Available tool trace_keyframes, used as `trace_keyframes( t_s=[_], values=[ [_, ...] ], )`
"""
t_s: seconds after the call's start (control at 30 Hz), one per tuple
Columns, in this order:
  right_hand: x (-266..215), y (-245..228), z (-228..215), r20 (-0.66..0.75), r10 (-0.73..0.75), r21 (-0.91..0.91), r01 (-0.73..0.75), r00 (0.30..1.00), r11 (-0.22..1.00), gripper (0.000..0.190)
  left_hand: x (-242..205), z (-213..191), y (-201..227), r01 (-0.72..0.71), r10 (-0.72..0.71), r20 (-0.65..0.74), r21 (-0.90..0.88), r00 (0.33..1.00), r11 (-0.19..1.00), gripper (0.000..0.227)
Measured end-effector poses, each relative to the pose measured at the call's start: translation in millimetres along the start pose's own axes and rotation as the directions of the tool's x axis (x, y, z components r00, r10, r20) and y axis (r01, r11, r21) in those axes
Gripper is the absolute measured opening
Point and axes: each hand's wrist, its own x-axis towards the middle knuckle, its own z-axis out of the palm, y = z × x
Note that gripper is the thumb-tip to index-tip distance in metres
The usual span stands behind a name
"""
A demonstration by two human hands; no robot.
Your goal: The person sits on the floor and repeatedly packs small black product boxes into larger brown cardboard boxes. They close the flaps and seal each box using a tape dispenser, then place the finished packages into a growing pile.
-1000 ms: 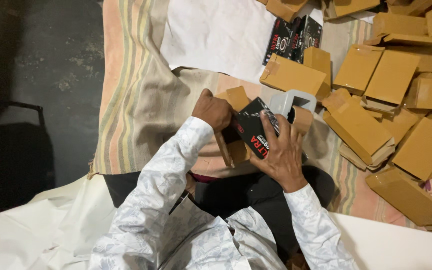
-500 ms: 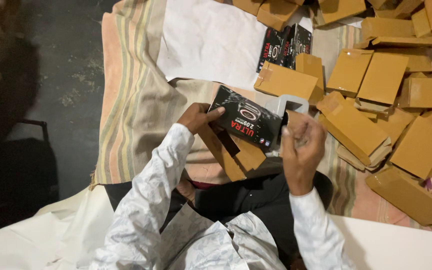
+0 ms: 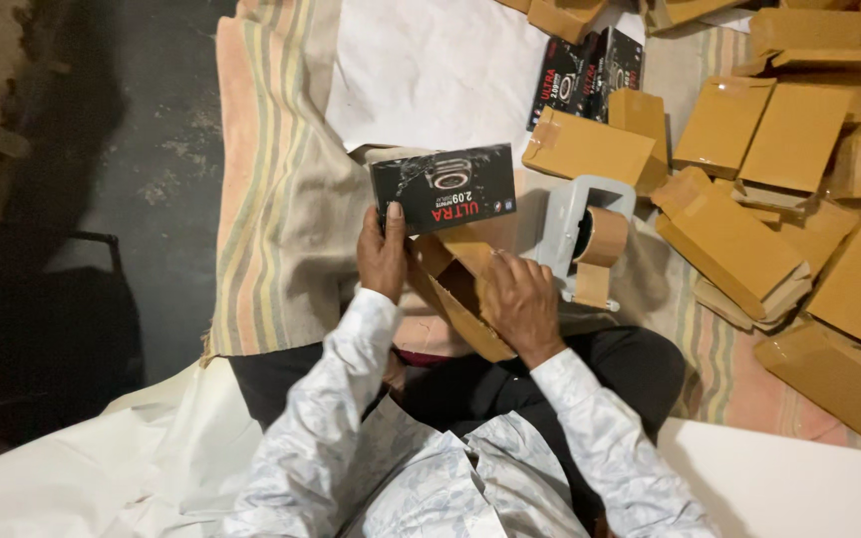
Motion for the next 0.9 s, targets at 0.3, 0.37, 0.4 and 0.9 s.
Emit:
trace_keyframes(
  t_s=[0.3,0.37,0.4,0.9],
  values=[
    [97.9,60.5,21.0,0.07,0.151,0.217,-0.163,0.986,0.962,0.022,9.5,15.6,-14.8,-0.111,-0.052,-0.373,-0.403,0.926,0.909,0.04],
    [112.2,56.1,23.7,0.005,0.184,0.362,-0.174,0.983,0.916,0.026,14.0,22.5,-18.6,-0.098,-0.093,-0.432,-0.402,0.897,0.911,0.04],
    [114.7,54.2,24.7,-0.082,0.161,0.326,-0.126,0.984,0.937,0.026,17.6,26.4,-19.8,-0.121,-0.028,-0.48,-0.278,0.877,0.953,0.04],
    [91.2,37.6,12.8,0.21,-0.626,-0.363,0.654,0.751,0.663,0.011,18.8,33.3,-12.1,-0.064,-0.091,-0.515,-0.275,0.852,0.959,0.042]
  ],
)
